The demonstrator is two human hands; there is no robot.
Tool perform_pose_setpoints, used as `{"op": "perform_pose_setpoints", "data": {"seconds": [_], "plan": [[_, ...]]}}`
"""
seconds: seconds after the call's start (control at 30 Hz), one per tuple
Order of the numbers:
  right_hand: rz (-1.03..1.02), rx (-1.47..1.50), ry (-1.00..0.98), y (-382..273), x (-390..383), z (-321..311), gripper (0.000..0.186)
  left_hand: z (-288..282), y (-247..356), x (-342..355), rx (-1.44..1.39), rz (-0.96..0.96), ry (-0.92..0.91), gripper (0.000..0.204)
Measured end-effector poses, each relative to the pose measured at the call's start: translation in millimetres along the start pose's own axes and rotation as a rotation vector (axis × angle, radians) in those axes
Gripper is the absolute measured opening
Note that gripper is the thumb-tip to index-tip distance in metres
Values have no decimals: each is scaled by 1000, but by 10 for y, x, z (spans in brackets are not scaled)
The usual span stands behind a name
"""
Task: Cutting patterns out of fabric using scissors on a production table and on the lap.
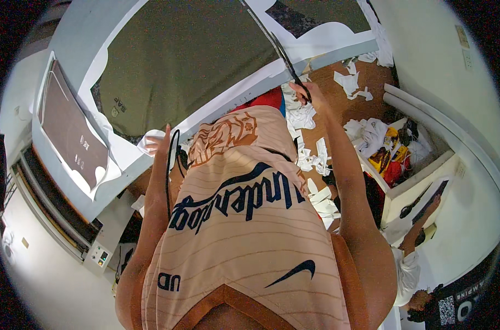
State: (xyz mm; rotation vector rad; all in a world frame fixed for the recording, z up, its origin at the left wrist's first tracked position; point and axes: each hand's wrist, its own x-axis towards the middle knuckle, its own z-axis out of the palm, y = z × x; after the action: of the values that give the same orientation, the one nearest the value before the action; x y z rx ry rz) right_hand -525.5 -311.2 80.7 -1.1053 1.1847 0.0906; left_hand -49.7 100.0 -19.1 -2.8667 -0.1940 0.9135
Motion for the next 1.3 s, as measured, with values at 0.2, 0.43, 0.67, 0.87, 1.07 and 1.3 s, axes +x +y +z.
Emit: {"op": "perform_pose_setpoints", "data": {"seconds": [0.2,0.43,0.67,0.87,1.07,1.3], "plan": [[-120,132,-107,17,255,-98,47,-30,92,-73,3,12,-15,153],[-36,123,-54,-115,246,-96,47,22,89,-48,-24,4,-5,153],[-36,74,33,-326,353,-68,54,44,84,-47,-24,35,10,153],[-118,228,-44,-454,332,-39,54,14,74,-47,35,33,44,153],[-59,298,-49,-615,434,-73,54,8,143,-107,44,53,-13,151],[-72,112,47,-695,436,-29,51,-35,155,-128,-43,30,-4,153]]}}
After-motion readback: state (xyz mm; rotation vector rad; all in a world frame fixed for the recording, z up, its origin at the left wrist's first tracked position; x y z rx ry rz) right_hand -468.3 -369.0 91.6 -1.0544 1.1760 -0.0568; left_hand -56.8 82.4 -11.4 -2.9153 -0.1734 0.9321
